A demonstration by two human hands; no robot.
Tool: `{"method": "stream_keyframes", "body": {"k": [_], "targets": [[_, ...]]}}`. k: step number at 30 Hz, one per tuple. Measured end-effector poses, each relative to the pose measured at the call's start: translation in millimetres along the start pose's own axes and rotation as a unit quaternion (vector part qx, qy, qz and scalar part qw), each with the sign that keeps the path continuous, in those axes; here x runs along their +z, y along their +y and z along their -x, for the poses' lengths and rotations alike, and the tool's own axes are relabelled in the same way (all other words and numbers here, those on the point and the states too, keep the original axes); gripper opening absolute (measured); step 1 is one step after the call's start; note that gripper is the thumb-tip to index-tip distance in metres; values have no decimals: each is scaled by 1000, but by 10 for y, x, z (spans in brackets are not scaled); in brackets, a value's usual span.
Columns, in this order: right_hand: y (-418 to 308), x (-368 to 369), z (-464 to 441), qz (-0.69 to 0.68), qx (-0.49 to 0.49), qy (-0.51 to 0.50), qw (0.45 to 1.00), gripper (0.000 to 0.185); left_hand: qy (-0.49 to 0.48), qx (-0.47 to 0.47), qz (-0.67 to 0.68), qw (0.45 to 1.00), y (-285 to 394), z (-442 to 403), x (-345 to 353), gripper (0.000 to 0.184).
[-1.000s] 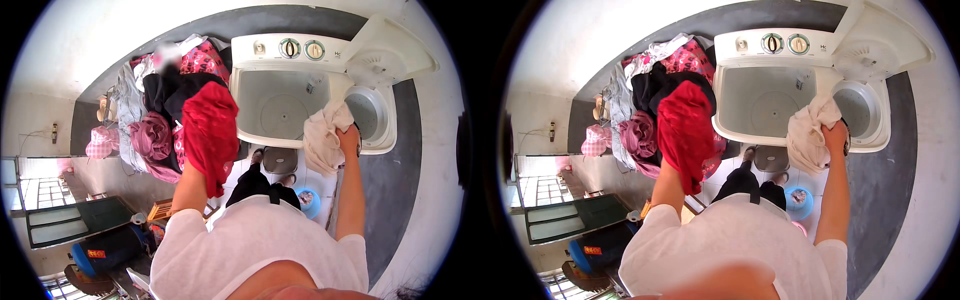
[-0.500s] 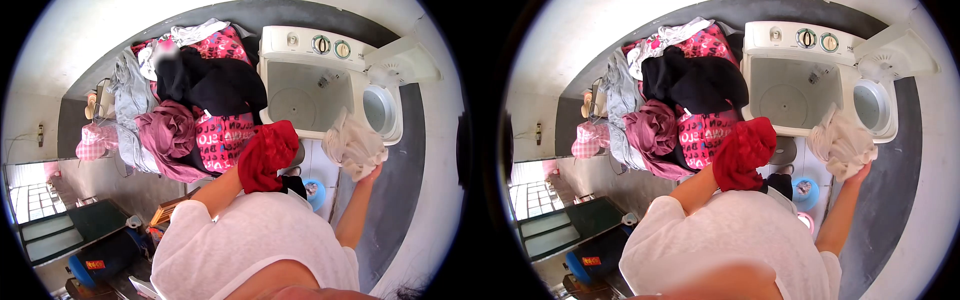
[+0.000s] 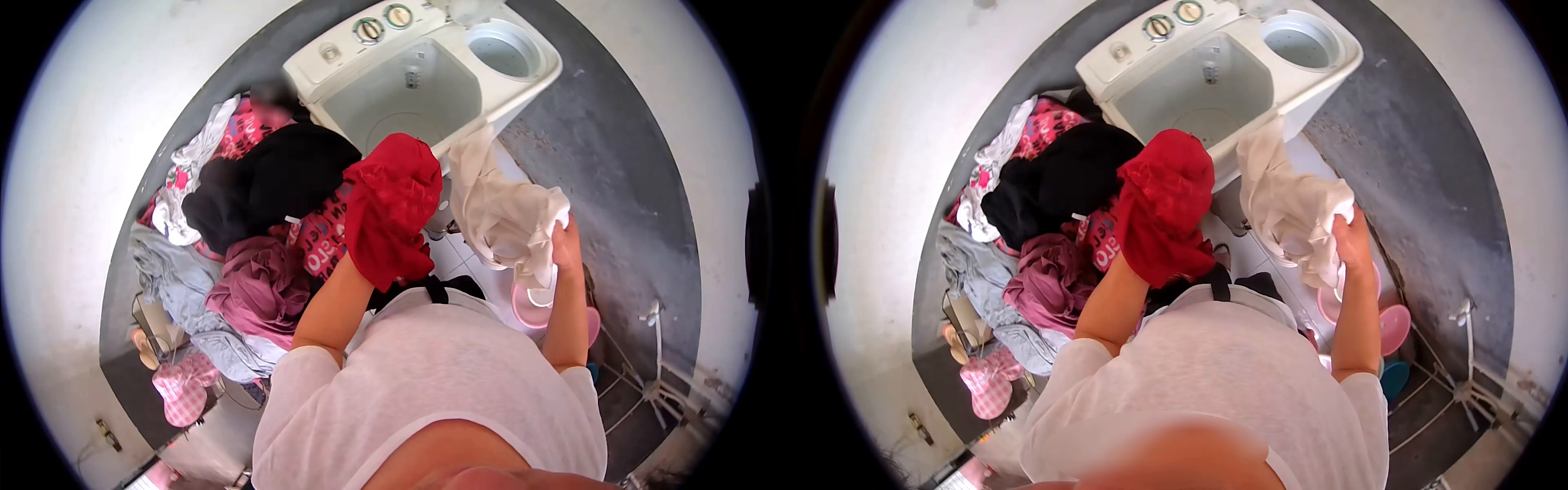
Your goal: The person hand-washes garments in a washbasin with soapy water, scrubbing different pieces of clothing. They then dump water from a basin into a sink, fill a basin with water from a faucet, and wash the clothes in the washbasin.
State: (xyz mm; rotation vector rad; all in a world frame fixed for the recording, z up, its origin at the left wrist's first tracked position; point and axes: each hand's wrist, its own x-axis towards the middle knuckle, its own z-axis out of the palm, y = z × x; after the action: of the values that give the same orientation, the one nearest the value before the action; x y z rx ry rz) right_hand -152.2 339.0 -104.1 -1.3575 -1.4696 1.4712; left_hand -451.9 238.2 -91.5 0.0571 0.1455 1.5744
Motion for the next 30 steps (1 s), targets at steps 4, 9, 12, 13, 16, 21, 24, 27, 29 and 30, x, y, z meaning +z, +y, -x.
{"method": "stream_keyframes", "body": {"k": [4, 9, 12, 13, 16, 21, 24, 27, 29, 30], "targets": [[-161, 180, 522, 10, -23, -55, 998, 39, -20, -112, 0, 993, -534, -165, 115, 52], [53, 165, 1154, -21, -13, -44, 999, 28, -44, -257, -20, 965, -1430, -199, 317, 58], [442, -396, 1688, -180, 11, 69, 981, 25, -63, -308, -67, 947, -1808, -122, 469, 62], [631, -595, 1899, -224, 3, 100, 970, 23, -67, -321, -87, 941, -1925, -89, 506, 63], [993, -1008, 2583, -355, 13, 219, 909, 63, -79, -353, -167, 917, -2284, 83, 538, 68], [1401, -1354, 3527, -493, -42, 336, 802, 50, -165, -420, -334, 827, -2987, 417, 490, 59], [1575, -1510, 4221, -391, -97, 446, 799, 59, -199, -489, -434, 730, -3554, 656, 497, 46], [1752, -1725, 4989, -425, -155, 494, 742, 54, -237, -522, -464, 675, -4070, 913, 515, 37], [1501, -1721, 5411, -500, -209, 506, 671, 49, -237, -564, -442, 656, -4355, 1049, 435, 35], [1356, -1721, 5610, -524, -253, 501, 641, 47, -244, -579, -435, 645, -4514, 1142, 384, 35]]}}
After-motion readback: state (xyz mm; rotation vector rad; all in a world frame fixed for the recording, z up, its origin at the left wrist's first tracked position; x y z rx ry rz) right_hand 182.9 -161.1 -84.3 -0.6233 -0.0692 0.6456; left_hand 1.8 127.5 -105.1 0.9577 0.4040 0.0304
